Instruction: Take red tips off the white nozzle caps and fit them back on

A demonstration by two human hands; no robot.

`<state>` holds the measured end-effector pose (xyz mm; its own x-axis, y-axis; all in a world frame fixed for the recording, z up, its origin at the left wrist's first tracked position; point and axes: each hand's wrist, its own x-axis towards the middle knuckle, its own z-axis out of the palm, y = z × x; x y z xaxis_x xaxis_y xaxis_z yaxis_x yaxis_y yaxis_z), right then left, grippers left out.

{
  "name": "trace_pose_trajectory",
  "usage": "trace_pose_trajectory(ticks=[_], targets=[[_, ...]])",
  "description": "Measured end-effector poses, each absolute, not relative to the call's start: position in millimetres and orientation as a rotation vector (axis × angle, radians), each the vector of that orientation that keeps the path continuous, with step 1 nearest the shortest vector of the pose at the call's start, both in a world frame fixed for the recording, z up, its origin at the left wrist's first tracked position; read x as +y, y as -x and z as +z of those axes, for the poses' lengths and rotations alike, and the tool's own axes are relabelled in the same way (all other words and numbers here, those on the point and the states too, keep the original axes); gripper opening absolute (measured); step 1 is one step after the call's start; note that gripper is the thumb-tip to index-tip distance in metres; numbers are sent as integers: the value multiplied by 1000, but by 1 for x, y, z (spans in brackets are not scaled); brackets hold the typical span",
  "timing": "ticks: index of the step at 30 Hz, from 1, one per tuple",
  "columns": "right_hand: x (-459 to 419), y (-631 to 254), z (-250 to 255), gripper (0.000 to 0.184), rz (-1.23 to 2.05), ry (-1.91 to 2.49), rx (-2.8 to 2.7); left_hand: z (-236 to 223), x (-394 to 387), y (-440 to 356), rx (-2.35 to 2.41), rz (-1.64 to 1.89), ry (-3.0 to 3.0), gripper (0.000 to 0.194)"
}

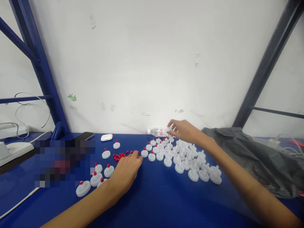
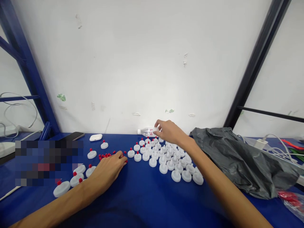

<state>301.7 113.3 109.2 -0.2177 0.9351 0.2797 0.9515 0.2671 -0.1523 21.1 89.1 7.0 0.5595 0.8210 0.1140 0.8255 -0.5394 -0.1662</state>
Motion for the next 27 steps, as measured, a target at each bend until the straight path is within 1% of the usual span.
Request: trace_pose_trajectory(ticks=[6, 12, 14, 17, 18, 19, 21, 23, 27], targets=[[66, -257, 74, 32, -330, 1415, -2268, 8, 85, -32, -1296, -132, 2633, 38], [65, -248, 54, 35, -456, 1273, -2218, 42, 91, -32, -1236, -409, 2653, 25], [67, -248, 49, 35, -454, 1273, -2220, 51, 93, -28, -1174, -663, 2738, 22], [67, -247, 41, 36, -415, 1296, -2258, 51, 91, -24, -1045, -1247, 2830, 20], [67, -246, 39, 36, -394, 1310, -2266, 48, 90, -23, -1016, -1382, 2834, 20], [66, -245, 36, 36, -371, 1325, -2271, 45, 89, -23, -1002, -1441, 2837, 21], [65, -243, 33, 36, -334, 1363, -2274, 39, 88, -23, -999, -1429, 2859, 22], [64, -242, 31, 36, -321, 1407, -2277, 35, 89, -23, -1050, -1316, 2874, 23], [67, -244, 31, 35, -326, 1456, -2285, 39, 92, -19, -1229, -815, 2830, 28]])
